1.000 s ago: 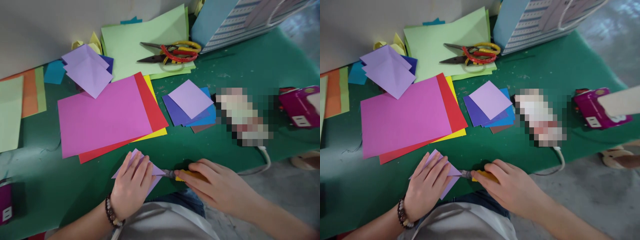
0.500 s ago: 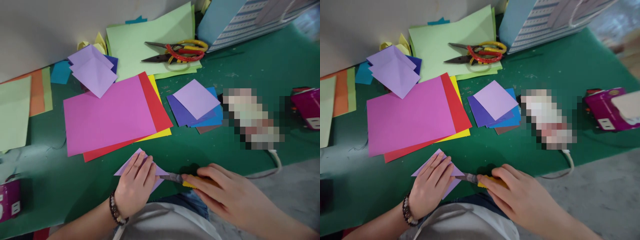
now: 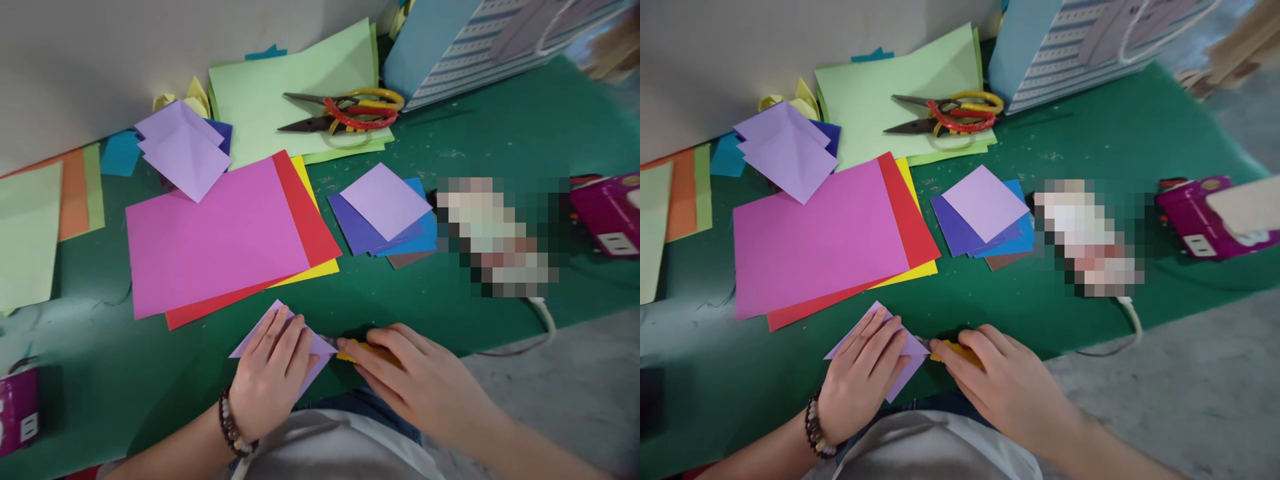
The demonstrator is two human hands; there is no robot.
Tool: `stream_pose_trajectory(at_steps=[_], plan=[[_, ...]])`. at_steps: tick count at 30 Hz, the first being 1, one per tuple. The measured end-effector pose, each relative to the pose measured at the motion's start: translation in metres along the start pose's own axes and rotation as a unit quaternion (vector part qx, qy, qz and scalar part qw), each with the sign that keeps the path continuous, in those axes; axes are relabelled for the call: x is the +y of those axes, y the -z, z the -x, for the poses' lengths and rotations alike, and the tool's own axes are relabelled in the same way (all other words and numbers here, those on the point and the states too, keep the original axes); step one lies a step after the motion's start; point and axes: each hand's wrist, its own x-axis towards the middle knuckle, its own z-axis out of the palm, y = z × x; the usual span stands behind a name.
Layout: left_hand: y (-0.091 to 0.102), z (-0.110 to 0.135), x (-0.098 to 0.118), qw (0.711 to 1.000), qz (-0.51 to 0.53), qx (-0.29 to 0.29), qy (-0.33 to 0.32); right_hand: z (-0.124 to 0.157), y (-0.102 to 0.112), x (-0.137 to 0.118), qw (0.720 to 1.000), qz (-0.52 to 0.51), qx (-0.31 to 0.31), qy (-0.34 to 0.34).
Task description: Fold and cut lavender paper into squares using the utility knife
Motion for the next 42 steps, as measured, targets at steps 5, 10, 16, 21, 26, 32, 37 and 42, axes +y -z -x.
stream_pose_trajectory(at_steps=[5,10,16,21,26,32,37,42], plan=[[0.002,0.007,-0.005,0.999,-0.007,-0.036,-0.009,0.005,-0.006,-0.005,0.999,0.028,0.003,-0.031],[0.002,0.014,-0.006,0.994,-0.041,-0.097,-0.009,0.004,-0.003,-0.005,0.999,0.02,-0.005,-0.035],[0.001,0.014,-0.004,0.99,-0.048,-0.129,-0.002,0.0,0.002,-0.006,0.999,-0.008,-0.002,-0.042],[0.0,0.015,-0.003,0.99,-0.049,-0.132,-0.003,-0.002,0.003,-0.007,0.998,-0.018,-0.008,-0.052],[0.0,0.017,-0.004,0.99,-0.047,-0.132,-0.002,0.002,0.002,-0.003,0.998,-0.019,-0.014,-0.054],[-0.004,0.019,-0.004,0.992,-0.043,-0.12,-0.001,0.008,0.003,0.001,0.998,-0.01,-0.009,-0.059],[-0.005,0.02,-0.004,0.992,-0.039,-0.116,-0.003,0.01,0.005,0.005,0.999,-0.002,0.0,-0.054],[-0.005,0.02,-0.005,0.992,-0.042,-0.116,-0.002,0.009,0.007,0.011,1.0,-0.012,-0.002,-0.027]])
